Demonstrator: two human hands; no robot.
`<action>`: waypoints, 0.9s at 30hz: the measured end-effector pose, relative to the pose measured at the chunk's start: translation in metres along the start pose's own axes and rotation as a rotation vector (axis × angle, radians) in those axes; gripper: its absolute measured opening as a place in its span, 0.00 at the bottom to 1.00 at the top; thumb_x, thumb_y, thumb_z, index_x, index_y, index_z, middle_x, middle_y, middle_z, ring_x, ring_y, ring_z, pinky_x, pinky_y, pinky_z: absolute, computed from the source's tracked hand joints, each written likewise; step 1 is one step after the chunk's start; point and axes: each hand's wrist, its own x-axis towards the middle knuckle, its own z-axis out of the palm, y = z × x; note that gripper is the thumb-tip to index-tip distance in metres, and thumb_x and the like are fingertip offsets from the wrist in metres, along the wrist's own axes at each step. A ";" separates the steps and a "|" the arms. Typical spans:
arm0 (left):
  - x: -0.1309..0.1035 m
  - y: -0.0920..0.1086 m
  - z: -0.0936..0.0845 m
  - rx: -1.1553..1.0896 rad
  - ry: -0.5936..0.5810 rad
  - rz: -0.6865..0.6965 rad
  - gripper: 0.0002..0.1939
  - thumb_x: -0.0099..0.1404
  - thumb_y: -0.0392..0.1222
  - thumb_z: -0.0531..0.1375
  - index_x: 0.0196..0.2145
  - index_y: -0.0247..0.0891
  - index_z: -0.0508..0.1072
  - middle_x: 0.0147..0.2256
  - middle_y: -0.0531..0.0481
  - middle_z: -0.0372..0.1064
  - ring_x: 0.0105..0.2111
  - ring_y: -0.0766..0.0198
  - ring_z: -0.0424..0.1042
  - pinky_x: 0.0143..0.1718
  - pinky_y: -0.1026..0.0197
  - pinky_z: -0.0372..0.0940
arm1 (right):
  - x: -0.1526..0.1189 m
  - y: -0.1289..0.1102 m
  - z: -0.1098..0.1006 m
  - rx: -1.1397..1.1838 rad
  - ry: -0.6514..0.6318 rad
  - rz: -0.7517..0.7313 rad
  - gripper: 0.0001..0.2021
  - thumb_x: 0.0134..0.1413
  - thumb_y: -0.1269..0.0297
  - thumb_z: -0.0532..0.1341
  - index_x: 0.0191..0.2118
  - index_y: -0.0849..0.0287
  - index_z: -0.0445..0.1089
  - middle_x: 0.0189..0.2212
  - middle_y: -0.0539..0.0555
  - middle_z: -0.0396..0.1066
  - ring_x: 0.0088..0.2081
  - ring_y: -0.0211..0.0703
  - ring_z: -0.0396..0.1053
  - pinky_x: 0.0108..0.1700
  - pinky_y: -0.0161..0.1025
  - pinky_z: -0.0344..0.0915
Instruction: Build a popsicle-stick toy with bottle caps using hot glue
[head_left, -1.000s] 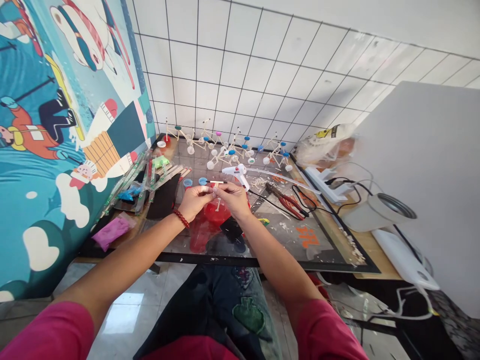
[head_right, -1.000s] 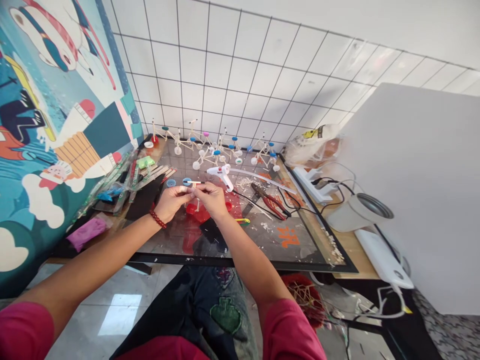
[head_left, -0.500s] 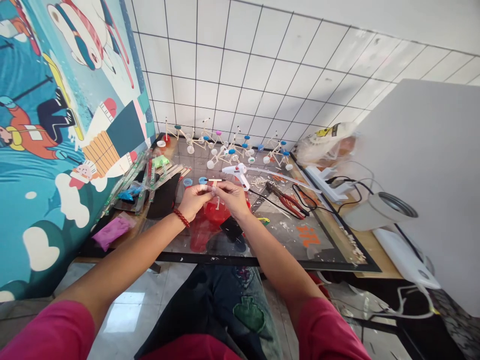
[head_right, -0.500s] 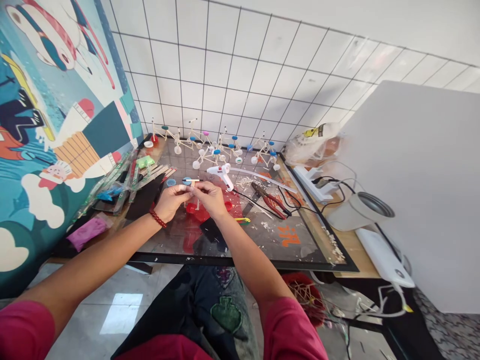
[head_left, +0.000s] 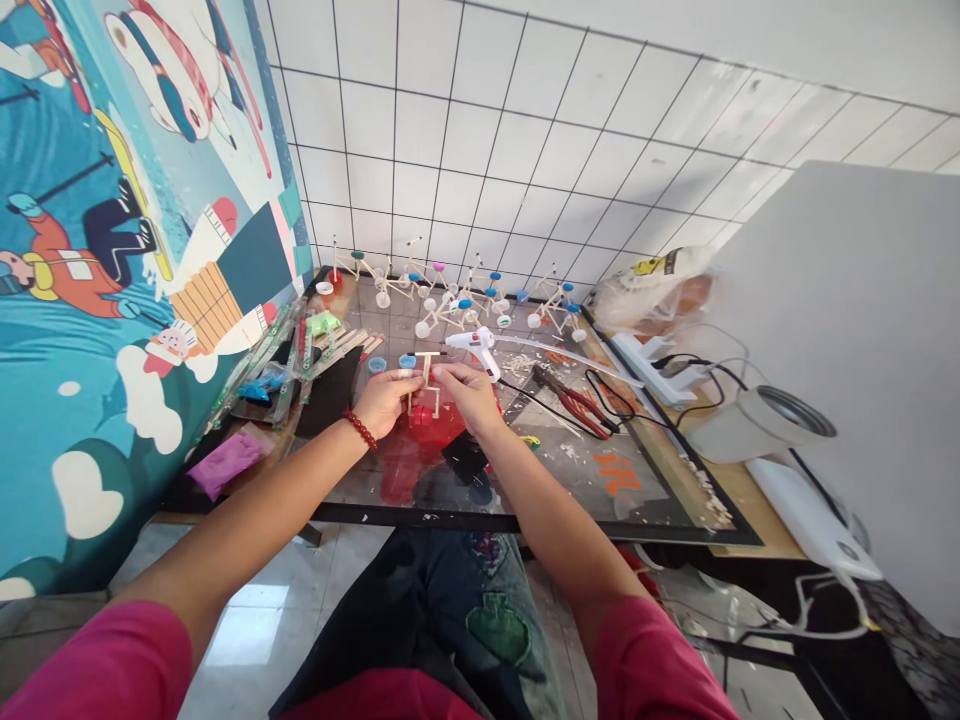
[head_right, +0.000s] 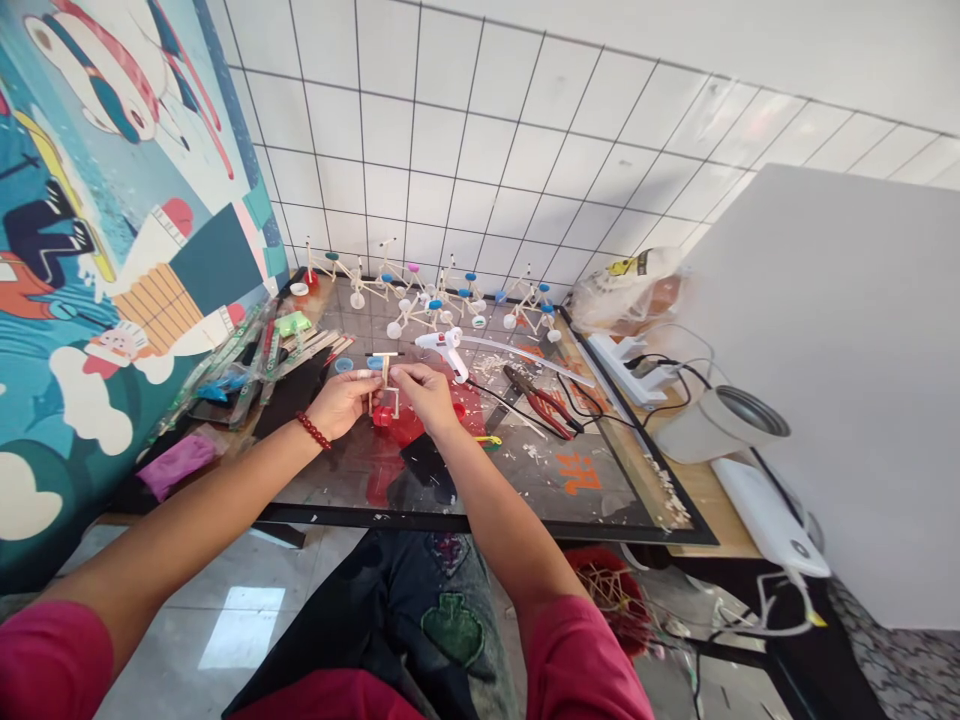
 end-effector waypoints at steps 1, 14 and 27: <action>-0.001 0.000 0.001 0.006 -0.011 -0.001 0.15 0.37 0.38 0.75 0.25 0.33 0.78 0.20 0.51 0.70 0.22 0.69 0.66 0.25 0.64 0.61 | -0.001 0.000 0.001 0.000 -0.011 -0.002 0.13 0.43 0.50 0.70 0.31 0.53 0.80 0.33 0.52 0.80 0.40 0.47 0.74 0.50 0.46 0.68; -0.004 0.000 0.002 0.146 -0.030 0.094 0.19 0.36 0.46 0.76 0.26 0.35 0.79 0.19 0.56 0.63 0.17 0.75 0.55 0.18 0.67 0.46 | 0.002 -0.010 -0.004 0.138 0.097 0.071 0.18 0.40 0.51 0.71 0.37 0.55 0.79 0.36 0.52 0.78 0.38 0.43 0.72 0.44 0.41 0.68; -0.002 -0.002 0.000 0.173 -0.022 0.165 0.20 0.37 0.50 0.76 0.24 0.34 0.79 0.18 0.56 0.61 0.18 0.76 0.52 0.18 0.67 0.45 | -0.002 -0.007 -0.001 0.095 0.005 -0.028 0.11 0.45 0.53 0.71 0.29 0.55 0.79 0.29 0.51 0.78 0.33 0.42 0.72 0.43 0.42 0.67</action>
